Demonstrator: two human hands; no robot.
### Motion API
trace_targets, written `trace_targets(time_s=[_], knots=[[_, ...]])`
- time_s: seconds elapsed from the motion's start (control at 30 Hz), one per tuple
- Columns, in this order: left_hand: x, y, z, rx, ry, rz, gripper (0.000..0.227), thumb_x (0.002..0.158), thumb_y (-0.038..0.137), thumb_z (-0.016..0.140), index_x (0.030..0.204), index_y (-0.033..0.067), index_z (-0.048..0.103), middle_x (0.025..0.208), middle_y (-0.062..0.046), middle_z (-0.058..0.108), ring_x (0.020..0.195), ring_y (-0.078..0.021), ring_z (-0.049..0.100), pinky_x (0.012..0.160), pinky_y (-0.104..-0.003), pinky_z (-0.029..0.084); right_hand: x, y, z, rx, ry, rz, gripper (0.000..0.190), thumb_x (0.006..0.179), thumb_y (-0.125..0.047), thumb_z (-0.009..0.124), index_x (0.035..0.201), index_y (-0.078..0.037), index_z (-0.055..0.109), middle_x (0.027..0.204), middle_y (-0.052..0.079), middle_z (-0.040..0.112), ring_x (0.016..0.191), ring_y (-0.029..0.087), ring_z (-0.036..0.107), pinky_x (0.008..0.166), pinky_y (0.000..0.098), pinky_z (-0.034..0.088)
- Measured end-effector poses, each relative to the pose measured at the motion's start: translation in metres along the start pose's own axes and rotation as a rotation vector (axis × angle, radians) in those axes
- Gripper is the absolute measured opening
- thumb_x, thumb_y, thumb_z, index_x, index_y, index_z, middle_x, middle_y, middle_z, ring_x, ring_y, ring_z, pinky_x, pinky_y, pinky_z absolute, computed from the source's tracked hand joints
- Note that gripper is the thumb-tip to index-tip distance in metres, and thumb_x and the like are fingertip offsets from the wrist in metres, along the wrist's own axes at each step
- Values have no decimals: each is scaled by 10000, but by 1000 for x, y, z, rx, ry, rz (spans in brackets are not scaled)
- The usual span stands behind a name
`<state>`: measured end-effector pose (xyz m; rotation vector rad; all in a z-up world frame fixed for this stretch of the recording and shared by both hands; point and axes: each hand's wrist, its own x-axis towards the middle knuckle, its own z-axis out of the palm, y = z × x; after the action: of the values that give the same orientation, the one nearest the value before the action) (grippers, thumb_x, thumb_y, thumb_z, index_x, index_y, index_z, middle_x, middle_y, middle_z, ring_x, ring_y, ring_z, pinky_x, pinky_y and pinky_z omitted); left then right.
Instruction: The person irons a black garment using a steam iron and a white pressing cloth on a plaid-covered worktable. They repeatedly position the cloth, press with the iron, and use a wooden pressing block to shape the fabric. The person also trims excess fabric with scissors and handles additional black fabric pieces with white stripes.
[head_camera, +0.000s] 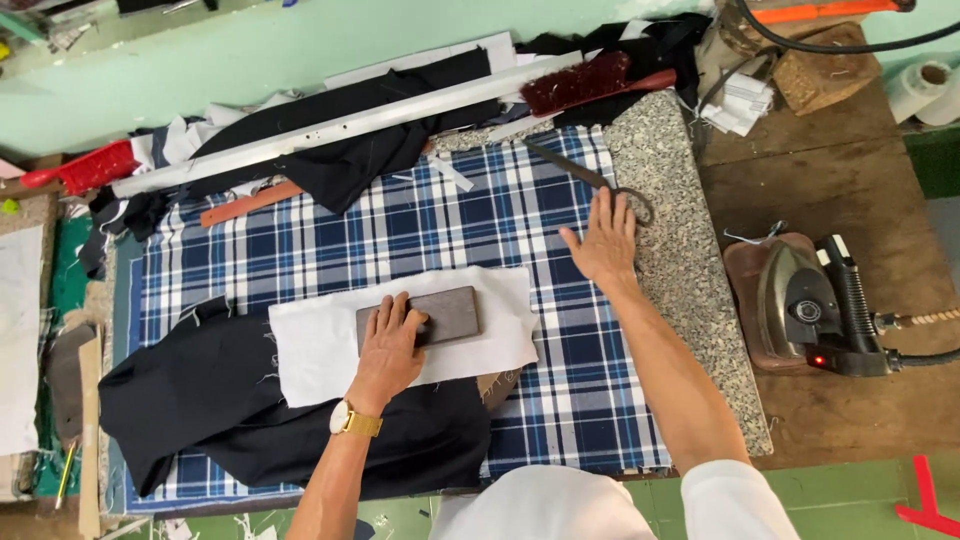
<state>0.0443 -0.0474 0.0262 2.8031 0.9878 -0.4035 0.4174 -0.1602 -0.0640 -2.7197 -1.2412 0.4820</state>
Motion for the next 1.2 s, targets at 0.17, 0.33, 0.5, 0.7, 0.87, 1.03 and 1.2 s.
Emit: trace_targets(time_s=[0.17,0.33,0.5,0.7,0.87,1.03,1.2], knots=[[-1,-5,5,30,29,30,525,836,235,775,1252,238,454,1588,-158,349,1513,-395,297,1209,-548,259,-38,15,35,-6,388,-170,777,1051,-605,384,1524,9,441,1644,261,279,1522,453,199,1228,567,66],[-3,0,-3,-5,48,46,496,826,223,774,1210,224,461,1562,-175,388,1484,-400,340,1190,-555,270,-138,16,68,140,477,-232,547,1032,-438,560,1433,-66,575,1607,251,397,1504,457,310,1216,579,176],[-5,2,-4,104,102,86,472,824,246,774,1168,206,453,1517,-203,415,1447,-413,371,1148,-536,292,-200,13,78,257,453,-201,439,1053,-379,539,1371,-83,597,1663,193,318,1554,374,224,1229,514,114],[-6,2,-4,93,53,77,444,842,244,742,1185,194,464,1562,-228,378,1480,-433,321,1162,-569,254,-200,7,93,166,561,-137,414,1055,-396,532,1357,-123,610,1633,147,403,1552,309,276,1241,469,139],[-9,2,-12,42,58,96,436,862,246,732,1206,189,471,1562,-241,373,1481,-446,313,1164,-585,242,-200,5,93,118,616,-133,408,1024,-392,570,1331,-132,636,1609,131,459,1525,303,349,1236,459,188],[-11,-3,-12,-19,84,117,394,886,242,717,1202,174,492,1545,-252,372,1470,-464,314,1155,-597,249,-201,1,93,85,634,-136,407,1010,-367,585,1345,-142,639,1603,129,480,1507,309,391,1232,456,221],[-4,-10,-9,-69,70,153,388,866,249,734,1167,163,504,1554,-256,369,1510,-447,275,1197,-633,141,-201,1,94,55,629,-128,419,1002,-358,595,1358,-140,631,1606,132,479,1501,314,402,1225,468,246]])
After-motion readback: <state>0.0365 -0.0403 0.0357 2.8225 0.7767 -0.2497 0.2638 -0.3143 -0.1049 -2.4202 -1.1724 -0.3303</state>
